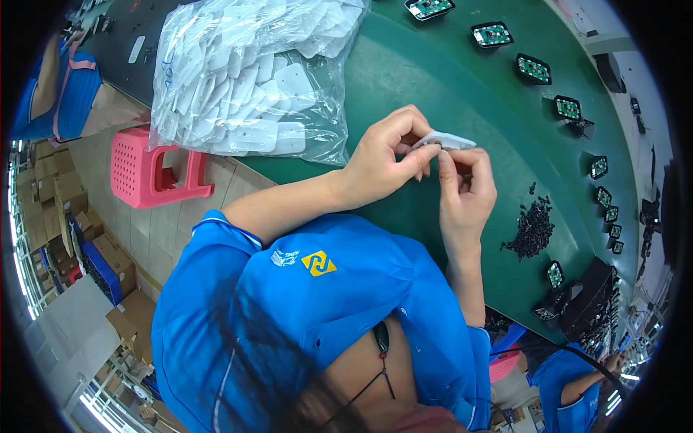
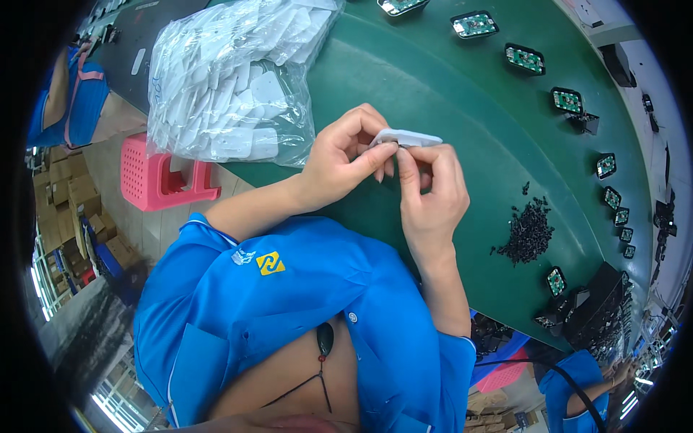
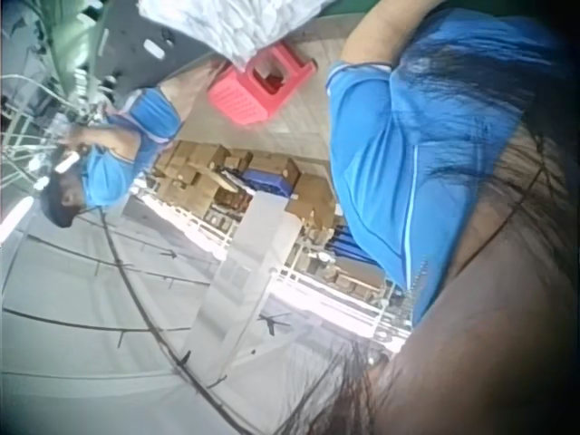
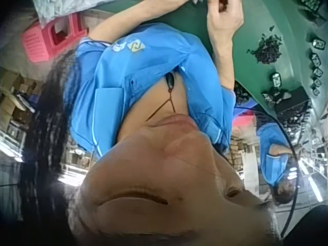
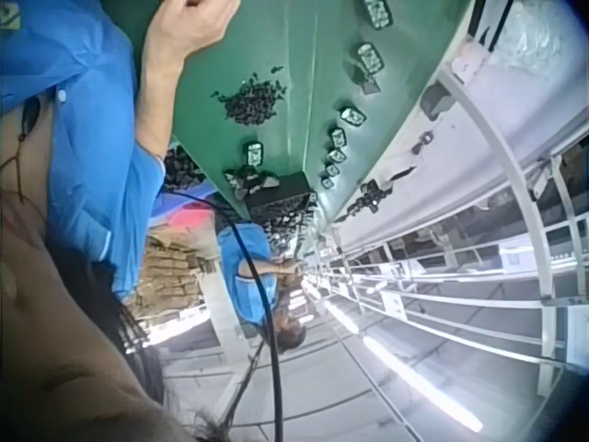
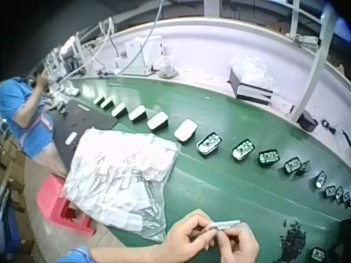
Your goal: The person assembles small electronic modules by hand, combining plastic enclosures, small electronic components, and circuit boards.
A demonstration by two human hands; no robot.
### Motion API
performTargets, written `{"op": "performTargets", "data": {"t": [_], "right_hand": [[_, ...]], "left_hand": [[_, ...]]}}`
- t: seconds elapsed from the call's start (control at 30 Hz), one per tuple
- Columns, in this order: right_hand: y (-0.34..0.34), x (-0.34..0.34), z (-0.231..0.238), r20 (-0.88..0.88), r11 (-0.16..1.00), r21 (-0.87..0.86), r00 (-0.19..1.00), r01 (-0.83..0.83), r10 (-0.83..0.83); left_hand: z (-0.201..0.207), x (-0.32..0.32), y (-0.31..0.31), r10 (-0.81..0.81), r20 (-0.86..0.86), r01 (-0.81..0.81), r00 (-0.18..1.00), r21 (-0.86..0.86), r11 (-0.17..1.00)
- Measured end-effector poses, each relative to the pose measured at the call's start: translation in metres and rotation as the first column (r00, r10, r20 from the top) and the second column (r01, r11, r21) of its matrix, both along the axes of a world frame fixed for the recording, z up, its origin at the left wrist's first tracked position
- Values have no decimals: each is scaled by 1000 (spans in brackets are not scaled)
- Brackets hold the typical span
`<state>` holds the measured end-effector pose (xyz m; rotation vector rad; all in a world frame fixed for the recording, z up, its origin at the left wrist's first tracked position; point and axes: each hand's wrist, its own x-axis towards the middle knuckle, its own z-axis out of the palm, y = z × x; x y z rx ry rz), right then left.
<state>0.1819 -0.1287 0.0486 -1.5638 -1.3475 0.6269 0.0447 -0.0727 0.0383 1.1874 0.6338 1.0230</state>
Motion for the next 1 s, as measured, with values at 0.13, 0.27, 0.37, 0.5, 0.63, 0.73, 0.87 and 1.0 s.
{"op": "performTargets", "data": {"t": [0.13, 0.27, 0.37, 0.5, 0.63, 0.73, 0.87, 1.0], "right_hand": [[0, 8, 15, -72, 995, -15, 993, 95, -96], [2, 21, 13, -281, 981, -175, 959, -86, 34], [7, 30, 14, -457, 948, -236, 885, -213, 85], [8, 28, 10, -495, 949, -190, 860, -250, 127], [16, 28, 0, -557, 970, -159, 828, -185, 67], [29, 32, 4, -562, 853, -431, 827, -293, 0], [95, 44, -3, 45, 994, 26, 994, -101, 100], [197, 41, 4, 671, 885, 315, 740, -342, 47]], "left_hand": [[5, -7, 4, -120, 57, 128, 991, -169, 977], [6, -7, 1, -197, -10, 192, 980, -175, 966], [6, -10, 4, -257, -25, 243, 966, -238, 940], [-1, -8, 8, -270, 32, 269, 962, -270, 925], [6, -7, 18, -267, 27, 256, 963, -385, 886], [-4, -10, 35, -218, -105, 176, 970, -313, 933], [-4, -14, 65, -21, -495, -17, 868, -72, 997], [-18, -10, 81, 273, -653, 76, 706, 453, 888]]}}
